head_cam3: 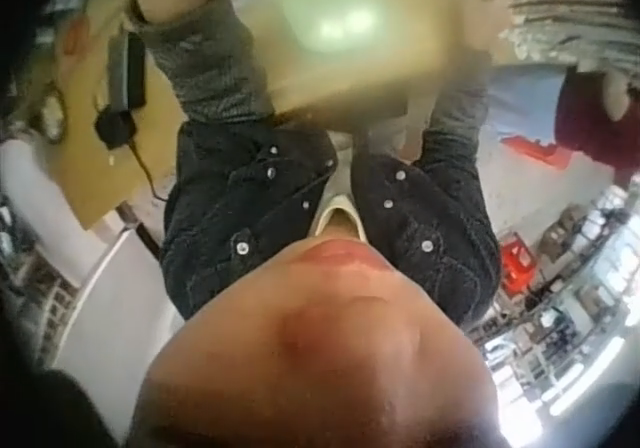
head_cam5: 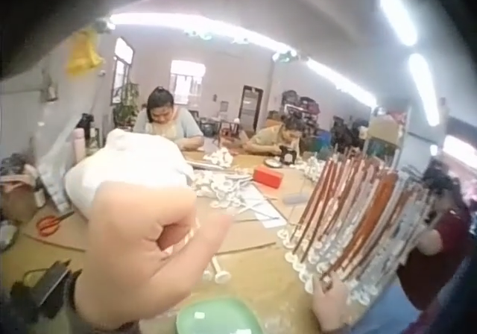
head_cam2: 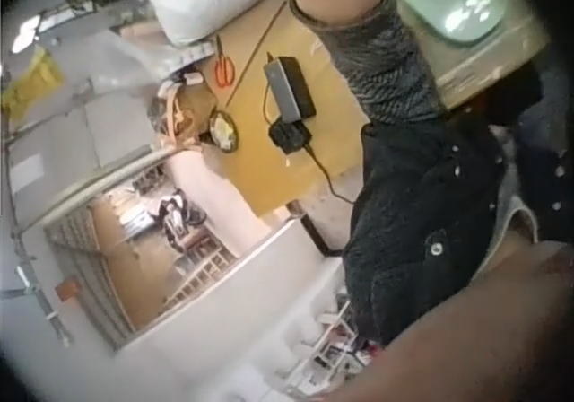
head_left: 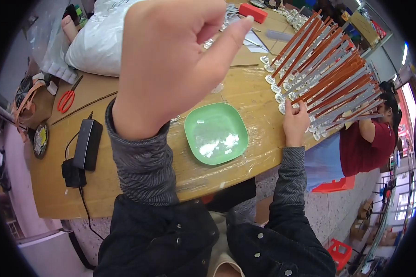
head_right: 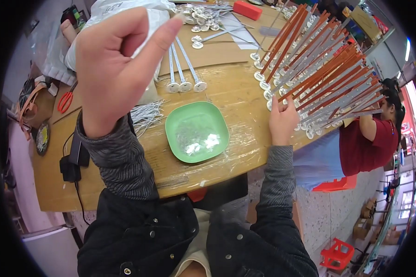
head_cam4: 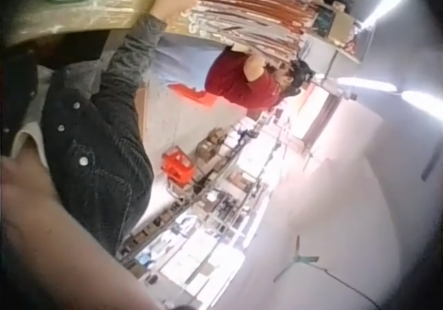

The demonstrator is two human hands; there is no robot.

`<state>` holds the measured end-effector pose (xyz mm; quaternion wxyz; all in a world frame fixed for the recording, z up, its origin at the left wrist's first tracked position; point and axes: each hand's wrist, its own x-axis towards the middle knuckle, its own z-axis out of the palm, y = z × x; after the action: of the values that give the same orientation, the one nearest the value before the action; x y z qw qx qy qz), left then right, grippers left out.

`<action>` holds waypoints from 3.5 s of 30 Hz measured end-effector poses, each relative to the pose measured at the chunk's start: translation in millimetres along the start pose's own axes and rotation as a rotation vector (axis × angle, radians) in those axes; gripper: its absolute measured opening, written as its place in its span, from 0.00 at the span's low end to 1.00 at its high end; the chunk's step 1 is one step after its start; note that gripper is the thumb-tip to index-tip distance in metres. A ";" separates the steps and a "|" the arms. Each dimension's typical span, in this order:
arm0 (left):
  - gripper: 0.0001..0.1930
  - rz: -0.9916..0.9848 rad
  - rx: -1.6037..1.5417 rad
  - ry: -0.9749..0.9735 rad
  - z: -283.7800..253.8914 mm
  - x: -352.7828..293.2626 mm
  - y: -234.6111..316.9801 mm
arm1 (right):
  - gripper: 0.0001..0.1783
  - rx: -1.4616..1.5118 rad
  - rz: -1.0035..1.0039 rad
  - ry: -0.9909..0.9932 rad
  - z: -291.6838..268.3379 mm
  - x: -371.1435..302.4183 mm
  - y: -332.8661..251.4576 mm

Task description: Assembling LED light strips onto circular plastic bases at a production line.

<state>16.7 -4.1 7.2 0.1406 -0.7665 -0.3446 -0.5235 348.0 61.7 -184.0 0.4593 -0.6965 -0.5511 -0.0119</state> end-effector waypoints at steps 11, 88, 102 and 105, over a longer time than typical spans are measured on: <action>0.10 -0.043 -0.217 -0.205 21.9 2.3 -6.9 | 0.17 0.455 -0.237 -0.262 -57.8 14.6 -116.3; 0.11 0.246 -0.175 0.172 13.3 11.6 2.9 | 0.14 0.946 -1.131 -0.243 -79.9 53.0 -218.6; 0.10 0.109 -0.134 0.119 31.6 2.4 -30.7 | 0.10 0.777 -0.977 -0.294 -47.0 62.7 -217.5; 0.10 0.101 -0.152 0.134 30.2 3.9 -29.9 | 0.10 0.824 -0.994 -0.303 -46.2 61.6 -217.6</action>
<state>18.7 36.4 -6.1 0.1311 -0.7546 -0.2548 -0.5902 225.3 71.8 11.3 0.5455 -0.1208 -0.8248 0.0873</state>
